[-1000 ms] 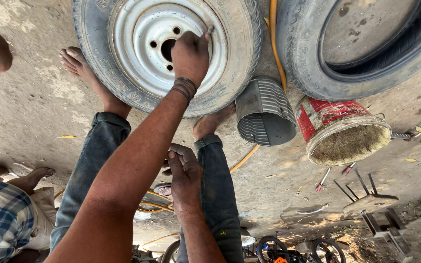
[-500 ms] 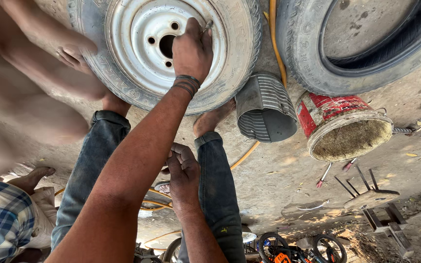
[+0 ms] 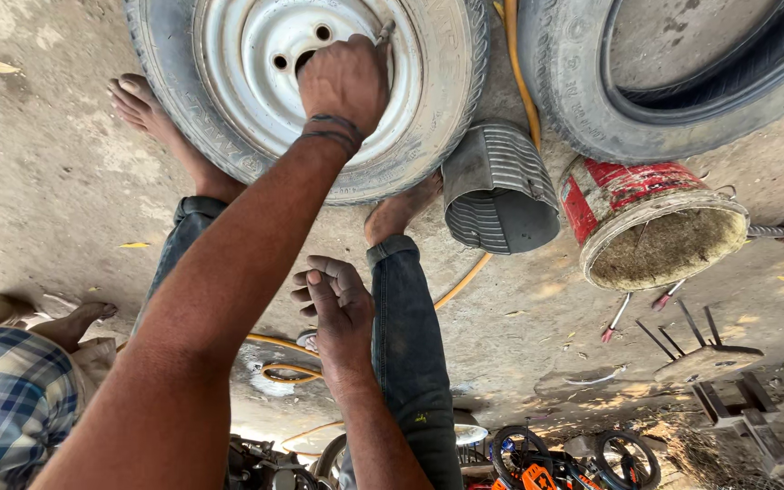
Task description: The person positions a tire on the ground and uses two tire irons to pry the tire bead away from the rim. They repeatedly insert the tools and lever the bead, working around the circumference of the wheel.
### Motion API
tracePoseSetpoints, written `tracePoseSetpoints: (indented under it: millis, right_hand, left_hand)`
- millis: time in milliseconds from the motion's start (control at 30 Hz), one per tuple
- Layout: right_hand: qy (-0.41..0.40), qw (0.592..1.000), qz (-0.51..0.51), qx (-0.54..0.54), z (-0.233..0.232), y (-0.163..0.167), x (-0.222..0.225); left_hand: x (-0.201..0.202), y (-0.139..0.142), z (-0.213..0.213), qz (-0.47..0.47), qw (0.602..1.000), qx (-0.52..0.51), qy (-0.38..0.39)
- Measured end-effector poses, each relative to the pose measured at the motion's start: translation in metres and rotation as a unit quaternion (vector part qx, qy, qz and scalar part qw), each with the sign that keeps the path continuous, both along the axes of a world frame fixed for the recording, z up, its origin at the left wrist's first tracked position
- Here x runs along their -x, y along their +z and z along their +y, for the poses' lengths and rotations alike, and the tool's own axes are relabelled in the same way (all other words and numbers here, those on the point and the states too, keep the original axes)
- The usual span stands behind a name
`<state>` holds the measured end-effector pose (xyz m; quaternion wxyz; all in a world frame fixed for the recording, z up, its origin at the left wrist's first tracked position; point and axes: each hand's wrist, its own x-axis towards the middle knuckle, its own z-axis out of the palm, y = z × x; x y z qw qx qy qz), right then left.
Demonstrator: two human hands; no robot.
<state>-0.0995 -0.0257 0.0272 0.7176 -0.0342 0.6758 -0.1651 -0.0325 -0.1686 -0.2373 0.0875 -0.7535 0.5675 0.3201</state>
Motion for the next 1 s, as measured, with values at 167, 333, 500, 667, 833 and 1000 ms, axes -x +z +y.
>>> tracePoseSetpoints:
  millis: [167,333,500,667,833,1000]
  right_hand:
    - [0.003,1.0,0.0,0.014,-0.002,0.001,0.001]
    - [0.003,1.0,0.006,0.003,0.003,0.0,0.003]
    - [0.022,1.0,-0.002,-0.019,0.006,0.0,0.003]
    - [-0.001,1.0,-0.006,-0.012,0.002,0.002,0.001]
    - [0.027,0.999,-0.002,-0.022,0.0,0.003,0.001]
    - [0.026,0.999,-0.006,-0.026,0.002,0.002,0.0]
  left_hand:
    - [0.01,-0.031,0.0,0.075,0.993,0.093,0.006]
    - [0.011,-0.008,0.011,0.111,0.977,0.128,0.133]
    - [0.014,0.018,0.009,0.066,0.983,0.16,0.066]
    - [0.017,0.017,-0.009,0.186,0.895,0.024,0.405]
    - [0.015,0.022,-0.003,0.135,0.947,0.162,0.242]
    - [0.016,0.028,0.008,0.104,0.961,0.216,0.141]
